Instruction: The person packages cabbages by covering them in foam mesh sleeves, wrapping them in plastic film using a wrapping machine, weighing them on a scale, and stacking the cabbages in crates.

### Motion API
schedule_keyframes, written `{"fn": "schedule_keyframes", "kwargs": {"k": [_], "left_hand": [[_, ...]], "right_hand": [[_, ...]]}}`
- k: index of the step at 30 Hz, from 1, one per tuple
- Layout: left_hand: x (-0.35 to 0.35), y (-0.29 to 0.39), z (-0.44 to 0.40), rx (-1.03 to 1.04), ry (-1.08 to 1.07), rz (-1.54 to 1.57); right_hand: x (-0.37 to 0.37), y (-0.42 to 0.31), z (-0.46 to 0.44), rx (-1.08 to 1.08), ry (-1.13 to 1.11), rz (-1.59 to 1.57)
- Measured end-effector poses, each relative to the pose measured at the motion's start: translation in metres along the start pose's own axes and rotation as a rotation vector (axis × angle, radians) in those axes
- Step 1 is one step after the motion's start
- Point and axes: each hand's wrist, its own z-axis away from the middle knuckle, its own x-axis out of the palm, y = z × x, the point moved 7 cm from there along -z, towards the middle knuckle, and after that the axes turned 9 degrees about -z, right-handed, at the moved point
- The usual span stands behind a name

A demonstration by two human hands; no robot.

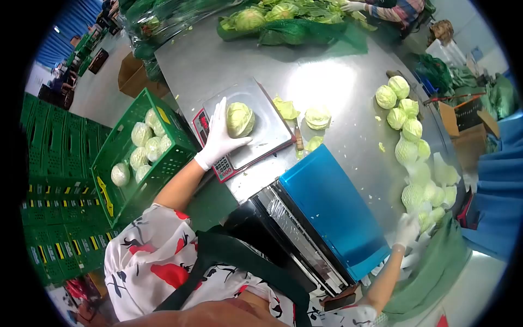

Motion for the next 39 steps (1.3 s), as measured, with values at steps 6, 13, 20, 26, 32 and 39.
{"fn": "schedule_keyframes", "kwargs": {"k": [6, 13, 20, 26, 32, 39], "left_hand": [[-0.009, 0.001, -0.013, -0.13, -0.062, -0.075], [0.027, -0.027, -0.028, -0.097, -0.081, 0.382], [0.024, 0.224, 0.043, 0.485, -0.417, 0.679], [0.084, 0.324, 0.128, 0.841, -0.789, 0.433], [0.044, 0.338, 0.156, 0.935, -0.762, 0.596], [0.03, 0.314, 0.197, 0.178, -1.124, 1.387]], "right_hand": [[-0.091, 0.111, 0.025, 0.203, 0.363, -0.242], [-0.17, 0.159, 0.064, 0.352, 0.297, -1.187], [-0.16, 0.025, 0.112, 0.106, 0.011, -1.036], [-0.114, -0.078, 0.147, 0.57, -0.258, -2.456], [-0.139, -0.148, 0.202, 0.543, -0.135, -2.032], [-0.174, -0.176, 0.228, 0.035, 0.324, -1.098]]}}
